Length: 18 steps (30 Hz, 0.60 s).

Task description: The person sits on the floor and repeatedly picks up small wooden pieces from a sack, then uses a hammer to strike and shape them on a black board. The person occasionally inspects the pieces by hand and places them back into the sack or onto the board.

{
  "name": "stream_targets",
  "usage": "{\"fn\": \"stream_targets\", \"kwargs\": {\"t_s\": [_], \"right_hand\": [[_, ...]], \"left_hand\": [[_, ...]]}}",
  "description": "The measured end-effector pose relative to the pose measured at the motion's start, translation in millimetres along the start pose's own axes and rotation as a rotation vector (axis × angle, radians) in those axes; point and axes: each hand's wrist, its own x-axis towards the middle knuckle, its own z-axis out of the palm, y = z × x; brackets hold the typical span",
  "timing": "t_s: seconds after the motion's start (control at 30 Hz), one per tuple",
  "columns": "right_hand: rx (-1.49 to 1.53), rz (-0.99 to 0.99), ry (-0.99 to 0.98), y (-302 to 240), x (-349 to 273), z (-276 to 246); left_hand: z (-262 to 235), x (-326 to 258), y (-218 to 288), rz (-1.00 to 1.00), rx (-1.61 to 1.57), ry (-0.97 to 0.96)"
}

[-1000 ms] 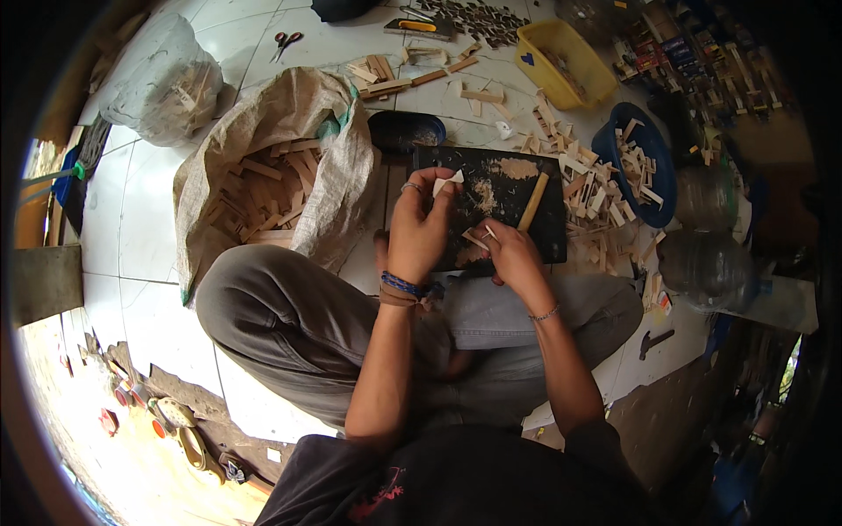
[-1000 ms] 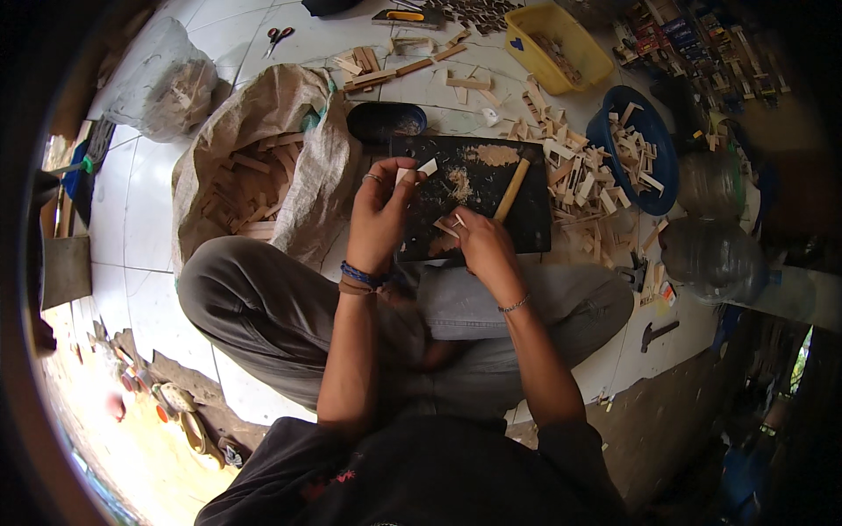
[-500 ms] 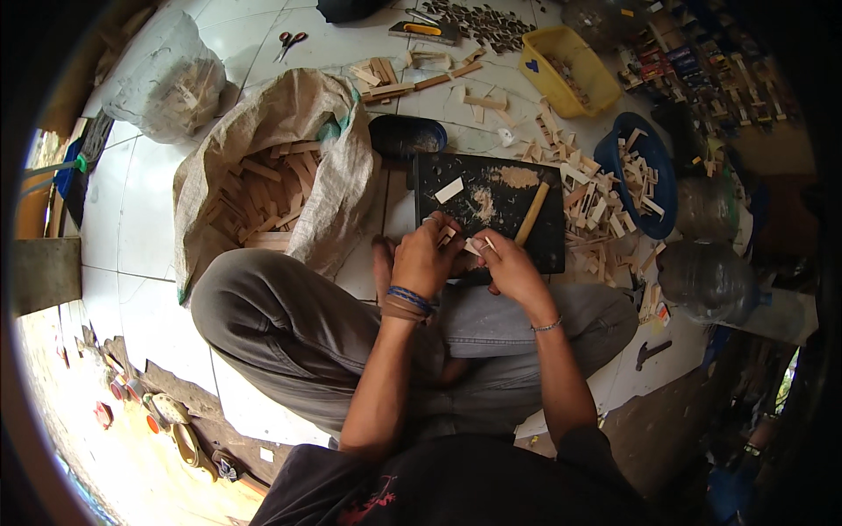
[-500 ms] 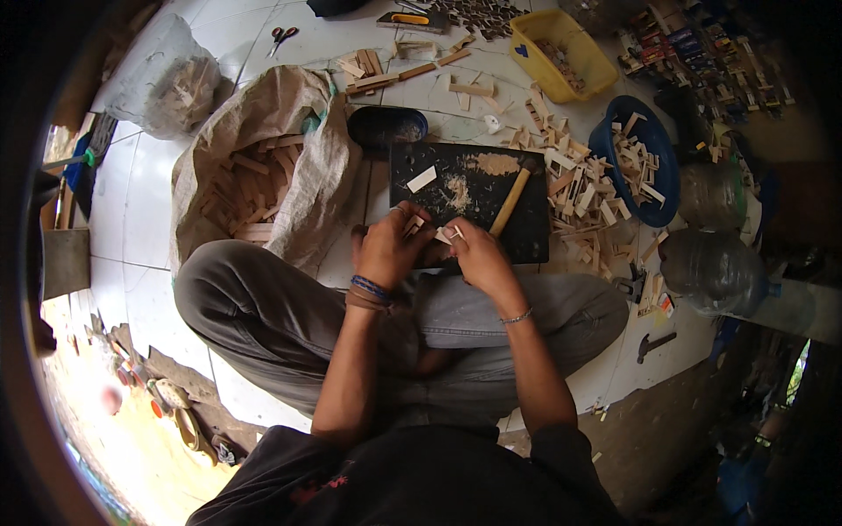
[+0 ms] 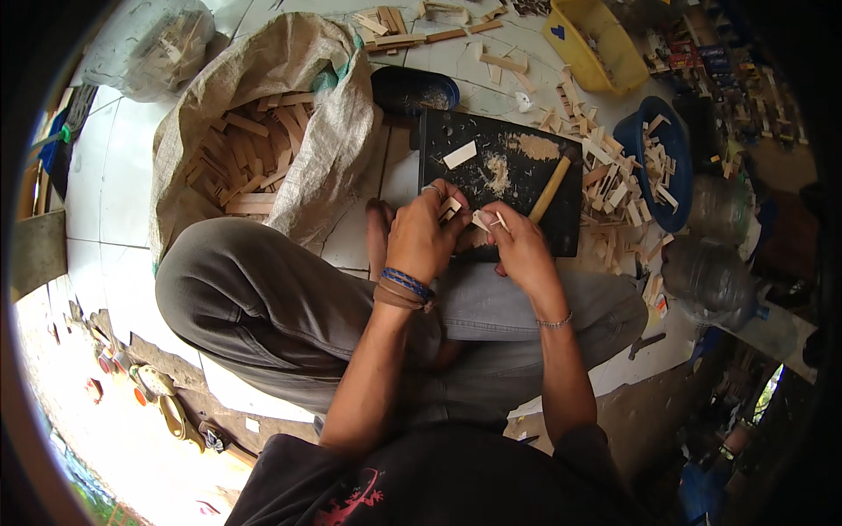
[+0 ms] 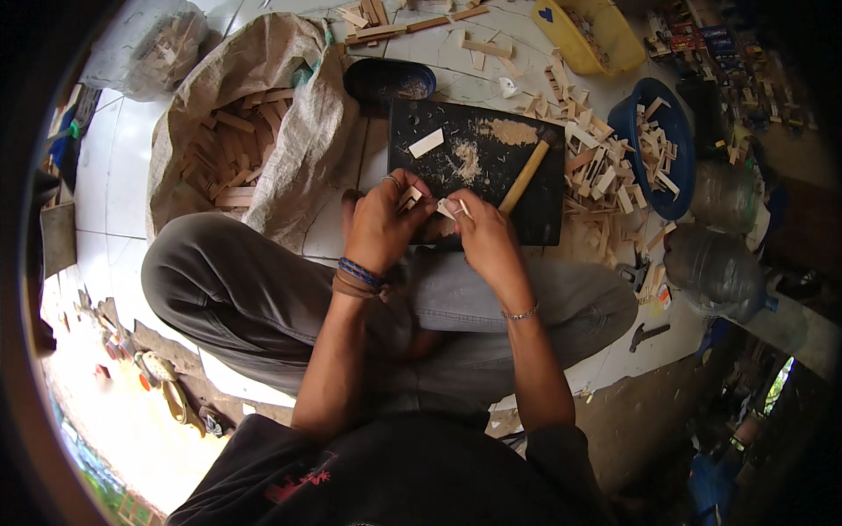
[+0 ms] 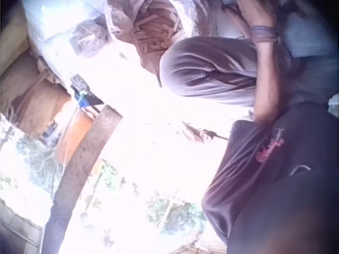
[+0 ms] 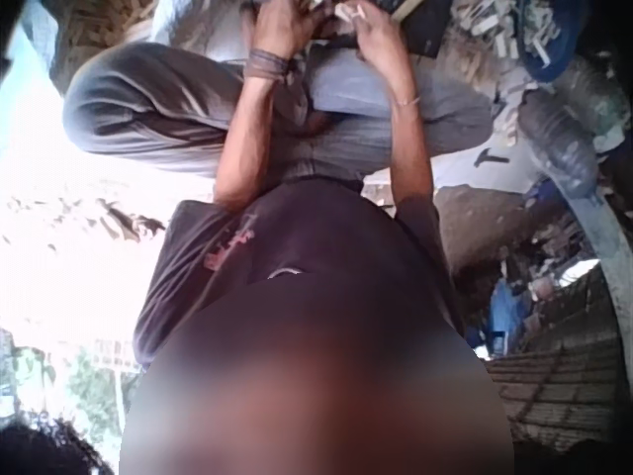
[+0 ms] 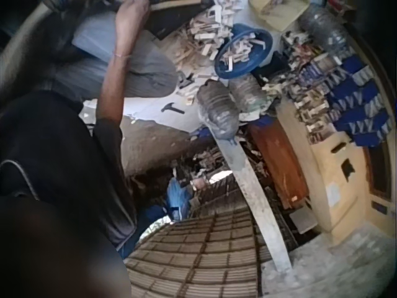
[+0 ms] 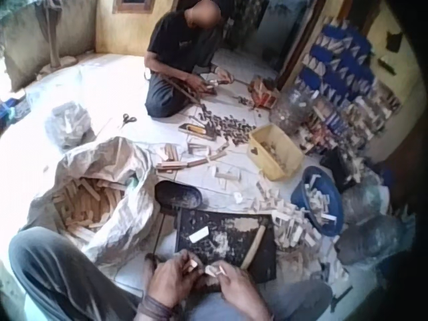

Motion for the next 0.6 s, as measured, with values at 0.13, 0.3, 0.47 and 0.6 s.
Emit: {"fn": "stream_targets", "kwargs": {"t_s": [0.13,0.3,0.47,0.6], "right_hand": [[-0.054,-0.088,0.038,3.7,-0.1,2.2],[-0.194,-0.233,0.091,11.3,4.3,7.0],[-0.260,-0.278,0.134,17.9,4.9,12.3],[-0.292,-0.249,0.124,13.3,4.1,10.9]], "left_hand": [[0.6,0.9,-1.0,0.017,0.049,0.015],[0.7,2.6,-5.2,0.029,0.016,0.003],[2.1,1.3,-5.6,0.073,0.059,0.046],[0.5,2.0,-5.3,0.080,0.062,0.045]]}}
